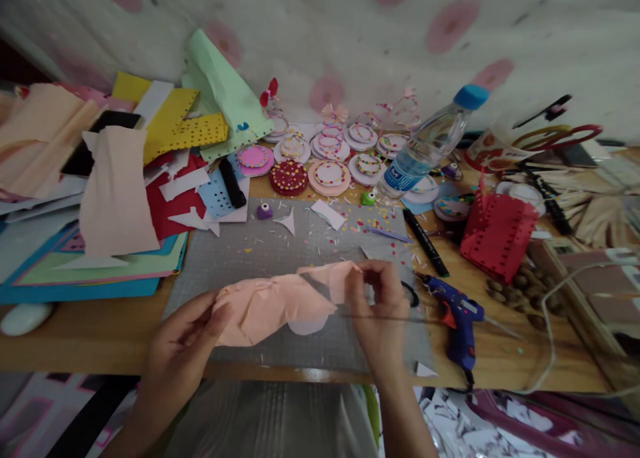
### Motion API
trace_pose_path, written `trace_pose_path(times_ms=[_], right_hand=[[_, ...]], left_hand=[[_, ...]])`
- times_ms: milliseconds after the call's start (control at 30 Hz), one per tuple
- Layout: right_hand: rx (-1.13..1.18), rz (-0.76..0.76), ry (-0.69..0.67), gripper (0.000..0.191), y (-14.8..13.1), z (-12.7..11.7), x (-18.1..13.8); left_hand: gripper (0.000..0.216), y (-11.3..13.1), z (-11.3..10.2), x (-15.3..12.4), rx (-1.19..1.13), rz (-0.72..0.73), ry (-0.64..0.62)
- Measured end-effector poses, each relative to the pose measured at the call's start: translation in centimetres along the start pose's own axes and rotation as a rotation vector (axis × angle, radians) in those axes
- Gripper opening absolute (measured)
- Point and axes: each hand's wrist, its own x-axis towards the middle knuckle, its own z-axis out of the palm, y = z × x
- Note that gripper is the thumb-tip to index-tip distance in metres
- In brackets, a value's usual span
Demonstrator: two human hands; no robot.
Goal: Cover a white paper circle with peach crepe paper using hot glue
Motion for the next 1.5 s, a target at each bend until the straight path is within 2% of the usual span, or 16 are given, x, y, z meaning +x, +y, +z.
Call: trace_pose_path(times_ms=[33, 100, 167, 200, 300, 400, 500, 633, 733, 833, 967, 1100, 1300, 1400, 1500], right_hand=[[0.072, -0.036, -0.092, 0.015, -0.4, 0.0, -0.1], [0.172, -0.12, -0.329, 0.034, -1.6, 0.2, -0.3], [0.167, -0.182, -0.549, 0.049, -2.8, 0.3, -0.3], [0.146, -0.204, -0.634, 0.047, -3.3, 0.3, -0.2], [0.132, -0.238, -0.831, 0.02, -4.3, 0.1, 0.4], [0.111, -0.299, -0.909, 0.007, -4.7, -0.2, 0.6], [0.004, -0.392, -0.841, 0.004, -5.1, -0.4, 0.2], [-0.171, -0.543, -0.594, 0.008, -5.8, 0.2, -1.0], [-0.194, -0.613, -0.427, 0.016, -5.8, 1.2, -2.5], [-0.106, -0.58, -0.286, 0.021, -5.5, 2.5, -4.4], [0.062, -0.393, -0.129, 0.022, -5.3, 4.2, -6.1], [0.26, -0.275, -0.105, 0.022, -5.4, 5.1, -6.5], [0.335, -0.313, -0.122, 0.022, -5.4, 5.6, -6.2], [0.349, -0.305, -0.159, 0.021, -5.1, 5.7, -6.1], [0.309, -0.376, -0.227, 0.024, -4.9, 5.4, -6.1]], left_hand=[[0.019, 0.0, -0.1, 0.0, -0.006, 0.01, -0.028], [0.017, -0.1, -0.1, -0.1, -0.02, 0.031, -0.072], [0.014, 0.1, -0.2, -0.1, -0.013, 0.053, -0.098], [0.013, 0.1, -0.3, -0.1, 0.007, 0.067, -0.111], [0.013, 0.5, -0.9, 0.3, 0.128, 0.15, -0.179], [0.02, 0.9, -1.5, 0.7, 0.26, 0.269, -0.265], [0.022, 0.8, -1.6, 1.0, 0.294, 0.338, -0.34], [0.028, -0.4, -0.7, 0.5, 0.178, 0.312, -0.354], [0.031, -1.4, 0.4, -0.3, 0.077, 0.277, -0.344], [0.044, -1.9, 1.2, -0.8, 0.022, 0.277, -0.358], [0.058, -1.7, 2.1, -1.1, 0.041, 0.334, -0.363], [0.051, -0.8, 3.0, -1.4, -0.037, 0.295, -0.25], [0.036, 0.4, 3.6, -1.5, -0.168, 0.159, -0.133], [0.029, 0.3, 3.6, -1.3, -0.247, 0.038, -0.117], [0.034, 0.3, 3.5, -0.8, -0.464, -0.079, -0.183]])
